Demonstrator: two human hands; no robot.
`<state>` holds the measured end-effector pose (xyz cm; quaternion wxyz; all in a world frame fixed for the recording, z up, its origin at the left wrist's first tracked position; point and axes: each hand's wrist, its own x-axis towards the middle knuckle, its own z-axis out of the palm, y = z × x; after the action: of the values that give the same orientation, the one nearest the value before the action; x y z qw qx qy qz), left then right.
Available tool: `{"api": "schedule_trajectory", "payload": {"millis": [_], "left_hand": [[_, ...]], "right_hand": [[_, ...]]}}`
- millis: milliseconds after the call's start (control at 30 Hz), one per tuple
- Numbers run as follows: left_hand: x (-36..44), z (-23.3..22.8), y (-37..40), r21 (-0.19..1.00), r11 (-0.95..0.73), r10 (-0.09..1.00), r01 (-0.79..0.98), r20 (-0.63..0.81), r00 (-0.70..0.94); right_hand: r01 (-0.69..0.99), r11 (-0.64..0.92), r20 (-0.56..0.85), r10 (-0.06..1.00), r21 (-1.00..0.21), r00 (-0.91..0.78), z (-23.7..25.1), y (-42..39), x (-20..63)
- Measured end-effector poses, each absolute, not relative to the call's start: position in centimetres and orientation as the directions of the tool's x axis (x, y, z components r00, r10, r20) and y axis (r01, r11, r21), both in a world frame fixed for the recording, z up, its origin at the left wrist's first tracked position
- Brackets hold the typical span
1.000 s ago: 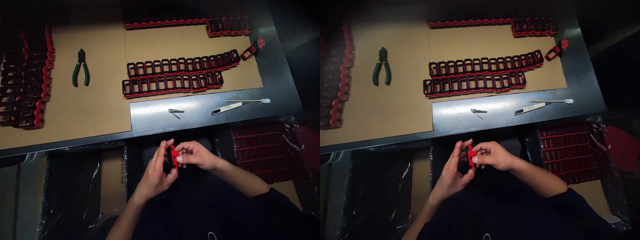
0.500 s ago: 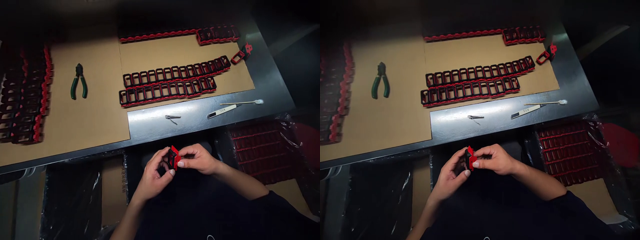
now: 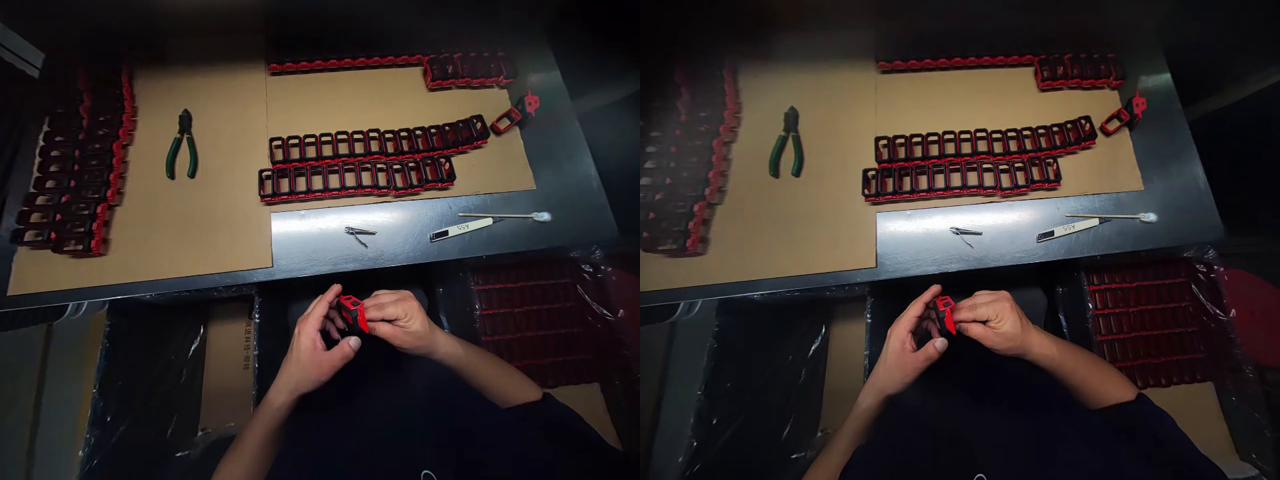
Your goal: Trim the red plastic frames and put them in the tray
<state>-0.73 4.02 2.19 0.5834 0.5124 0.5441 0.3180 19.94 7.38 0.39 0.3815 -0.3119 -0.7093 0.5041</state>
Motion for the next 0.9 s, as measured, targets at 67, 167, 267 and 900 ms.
{"api": "schedule_trajectory", "payload": {"millis": [67, 167, 267, 900], "left_hand": [[-0.4, 2.4, 4.2, 0.944, 0.259, 0.930, 0.207, -0.301, 0.209], [0.1, 2.6, 4.5, 0.942, 0.223, 0.934, 0.250, -0.280, 0.224], [0.5, 2.6, 4.7, 0.940, 0.183, 0.938, 0.287, -0.254, 0.236], [0.9, 1.7, 5.0, 0.915, -0.158, 0.955, 0.372, 0.046, 0.294]], "right_hand": [[0.067, 0.365, 0.288, 0.823, -0.929, -0.490, 0.2, 7.3, 20.0], [0.106, 0.441, 0.354, 0.823, -0.891, -0.445, -0.1, 7.2, 20.1], [0.135, 0.484, 0.392, 0.818, -0.864, -0.421, -0.2, 7.2, 20.3], [0.190, 0.563, 0.472, 0.800, -0.804, -0.371, -0.4, 7.4, 20.1]]}}
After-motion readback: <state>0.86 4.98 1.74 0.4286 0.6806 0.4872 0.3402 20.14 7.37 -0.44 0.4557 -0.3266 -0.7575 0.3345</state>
